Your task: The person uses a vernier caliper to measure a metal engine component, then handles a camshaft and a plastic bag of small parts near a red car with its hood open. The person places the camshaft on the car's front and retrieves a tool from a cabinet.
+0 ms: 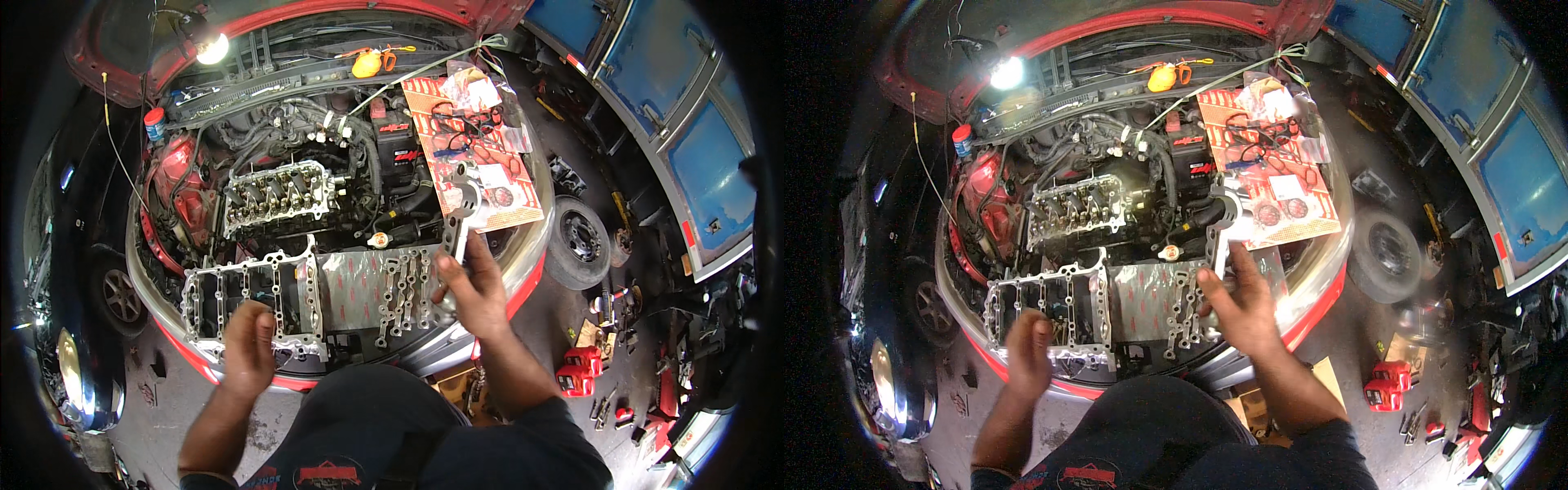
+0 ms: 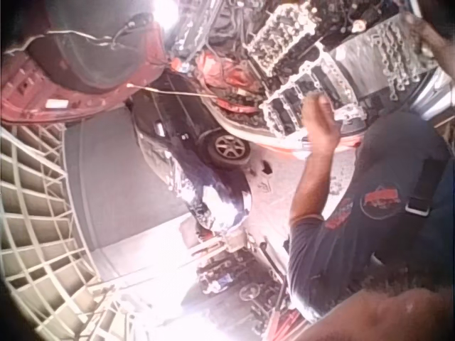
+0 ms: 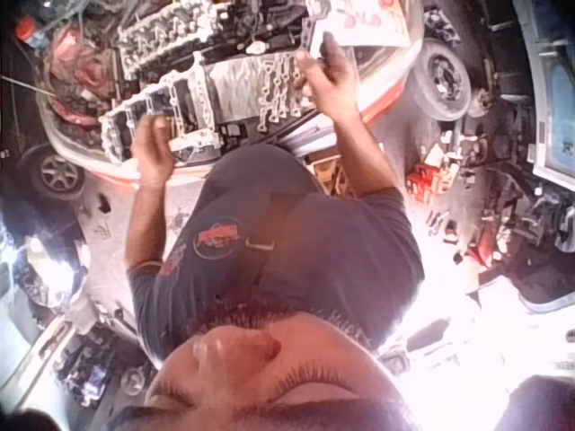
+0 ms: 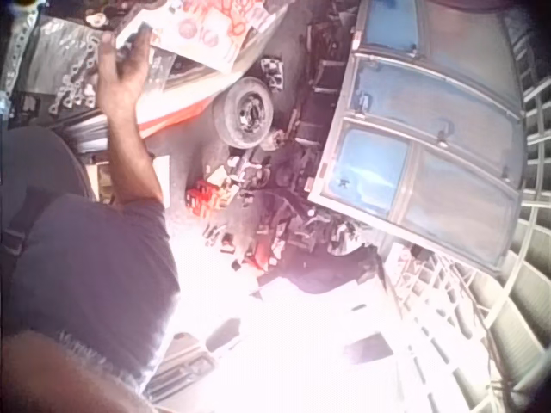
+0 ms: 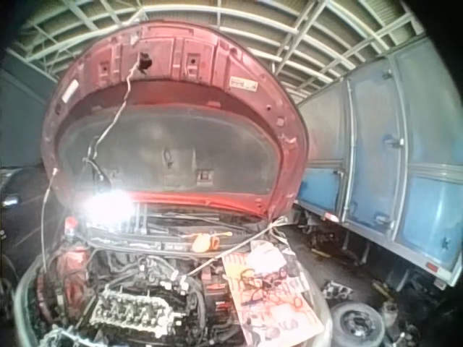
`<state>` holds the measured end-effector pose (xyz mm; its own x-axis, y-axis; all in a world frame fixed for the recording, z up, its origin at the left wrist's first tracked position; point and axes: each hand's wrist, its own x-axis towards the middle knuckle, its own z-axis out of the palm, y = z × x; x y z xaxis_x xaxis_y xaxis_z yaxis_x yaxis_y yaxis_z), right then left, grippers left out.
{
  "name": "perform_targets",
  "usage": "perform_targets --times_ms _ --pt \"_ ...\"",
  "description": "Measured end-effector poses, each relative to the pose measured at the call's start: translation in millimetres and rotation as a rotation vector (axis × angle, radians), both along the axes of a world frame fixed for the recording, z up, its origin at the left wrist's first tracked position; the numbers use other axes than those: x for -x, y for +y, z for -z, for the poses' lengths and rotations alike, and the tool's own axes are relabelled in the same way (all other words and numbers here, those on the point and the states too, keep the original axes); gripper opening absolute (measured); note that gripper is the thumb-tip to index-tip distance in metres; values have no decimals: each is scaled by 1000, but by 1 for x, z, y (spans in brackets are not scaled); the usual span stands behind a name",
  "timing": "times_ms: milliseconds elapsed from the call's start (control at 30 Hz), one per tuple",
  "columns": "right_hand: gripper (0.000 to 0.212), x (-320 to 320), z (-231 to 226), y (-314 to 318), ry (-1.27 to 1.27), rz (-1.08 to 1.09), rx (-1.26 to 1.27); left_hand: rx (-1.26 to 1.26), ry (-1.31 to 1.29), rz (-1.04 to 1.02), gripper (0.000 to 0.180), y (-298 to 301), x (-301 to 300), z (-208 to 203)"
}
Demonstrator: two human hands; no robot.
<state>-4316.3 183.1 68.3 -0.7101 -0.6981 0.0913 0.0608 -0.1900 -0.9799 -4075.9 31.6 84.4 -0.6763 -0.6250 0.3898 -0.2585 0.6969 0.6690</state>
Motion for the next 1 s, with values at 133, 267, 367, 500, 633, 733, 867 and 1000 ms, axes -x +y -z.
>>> perform_targets --times_ms 133,267,367,500,633,733,867,1000 --pt "56 -16 -6 21 -53 -296 12 169 72 152 9 -6 -10 -31" --pt "46 -50 -18 17 -145 -533 43 47 160 208 24 14 4 -54" --pt "40 -56 -34 13 -92 -620 144 -16 257 261 24 25 13 -69" --pt "43 -58 -48 11 44 -635 114 -55 312 237 26 29 10 -75" --pt "47 -64 -48 8 10 -674 138 -79 367 237 26 31 4 -74" --pt "47 -64 -46 6 144 -667 151 -80 405 216 26 33 4 -73" --pt "47 -63 -49 7 95 -723 132 -111 441 189 27 35 3 -71" --pt "47 -66 -51 8 70 -728 169 -180 483 177 27 37 2 -66"
